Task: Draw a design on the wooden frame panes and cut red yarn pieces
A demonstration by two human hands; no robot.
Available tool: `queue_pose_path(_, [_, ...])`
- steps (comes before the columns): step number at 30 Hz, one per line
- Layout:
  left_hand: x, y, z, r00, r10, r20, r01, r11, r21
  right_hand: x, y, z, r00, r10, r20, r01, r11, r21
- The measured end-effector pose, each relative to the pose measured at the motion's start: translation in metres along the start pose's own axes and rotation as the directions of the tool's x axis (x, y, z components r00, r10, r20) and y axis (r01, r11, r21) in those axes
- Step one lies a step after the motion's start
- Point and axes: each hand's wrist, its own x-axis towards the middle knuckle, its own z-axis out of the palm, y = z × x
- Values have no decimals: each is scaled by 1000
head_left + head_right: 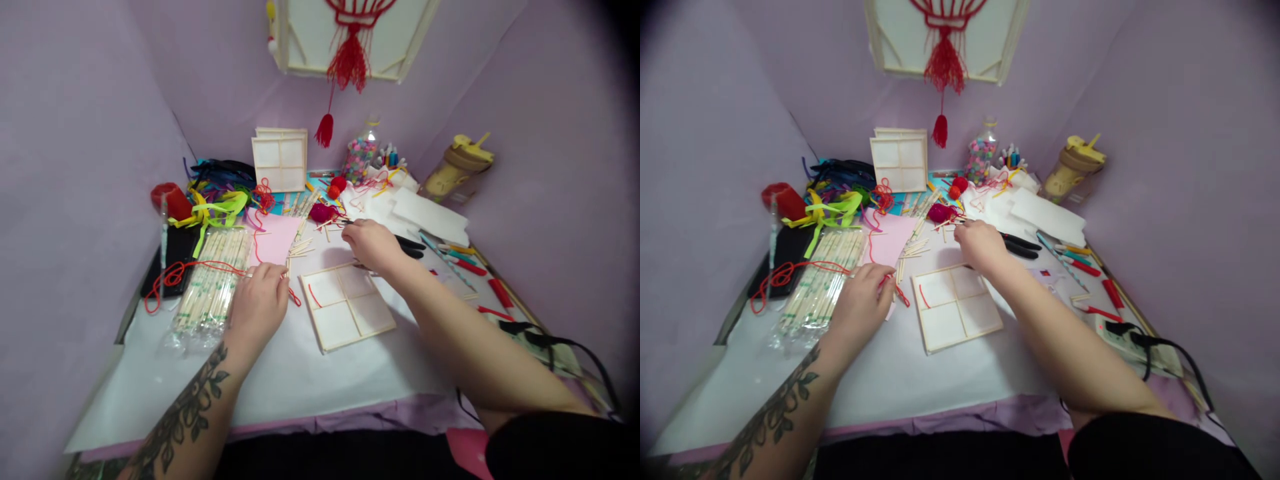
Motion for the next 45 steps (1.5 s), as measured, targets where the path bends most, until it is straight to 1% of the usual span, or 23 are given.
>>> queue_pose_path(2, [0,-1,0,1000,-13,-17,13,1000,-23,-11,-16,2,998,-54,28,53,997,47])
queue_pose_path(4, [-1,-2,-1,996,-41,-81,35,997,-66,-30,-35,7,986,-132,105,116,982,149])
queue_pose_path(5, [-2,-1,-1,991,-59,-118,48,994,-94,-39,-44,11,979,-151,137,123,973,194])
queue_pose_path(6, [-3,-1,-2,986,-79,-149,61,990,-124,-47,-52,15,976,-153,157,117,969,219])
queue_pose_path(8, [-4,1,-3,979,-107,-175,76,981,-178,-57,-66,24,980,-111,166,74,974,214])
queue_pose_path(12, [-5,6,-6,987,-105,-124,75,971,-229,-55,-79,38,988,-15,151,-11,985,170])
queue_pose_path(16, [-5,10,-7,994,-83,-74,60,959,-276,-48,-80,41,990,28,140,-56,979,196])
queue_pose_path(18, [-5,13,-7,989,-136,-64,105,931,-349,-49,-77,40,991,35,130,-66,968,241])
queue_pose_path(19, [-5,15,-7,981,-191,-44,156,895,-418,-50,-75,38,992,33,125,-65,963,263])
queue_pose_path(20, [-5,18,-6,967,-254,-2,219,834,-506,-52,-74,36,993,29,115,-63,952,300])
queue_pose_path(21, [-5,20,-5,948,-312,66,287,745,-602,-54,-73,34,996,29,89,-60,930,363])
queue_pose_path(22, [-5,22,-4,923,-352,154,356,633,-688,-57,-73,32,998,32,48,-51,893,446])
queue_pose_path(24, [-5,26,-2,871,-363,330,464,395,-793,-63,-74,28,996,53,-66,-1,783,622])
queue_pose_path(26, [-5,28,0,833,-336,439,521,211,-827,-68,-78,26,983,67,-169,77,690,719])
queue_pose_path(27, [-6,29,0,822,-329,465,531,147,-835,-70,-80,26,979,58,-197,106,680,725])
queue_pose_path(29, [-5,30,0,811,-326,486,534,72,-842,-71,-83,26,975,38,-221,134,691,711])
queue_pose_path(31, [-5,30,-1,800,-339,495,541,51,-839,-70,-85,27,972,30,-232,142,712,688])
queue_pose_path(34, [-4,31,-2,793,-375,479,536,56,-843,-69,-87,27,963,14,-270,171,744,646])
queue_pose_path(36, [-3,31,-2,811,-395,432,501,87,-861,-70,-89,26,956,-19,-294,206,759,618])
queue_pose_path(38, [-4,30,0,833,-406,375,462,138,-876,-72,-92,24,953,-53,-299,233,760,607])
queue_pose_path(41, [-5,26,2,843,-430,322,431,184,-883,-73,-93,16,956,-97,-278,254,750,611])
queue_pose_path(43, [-6,23,2,836,-474,275,395,174,-902,-64,-84,6,953,-133,-272,275,755,596])
queue_pose_path(45, [-6,21,-1,823,-529,208,335,156,-929,-42,-65,-9,953,-120,-279,260,794,549])
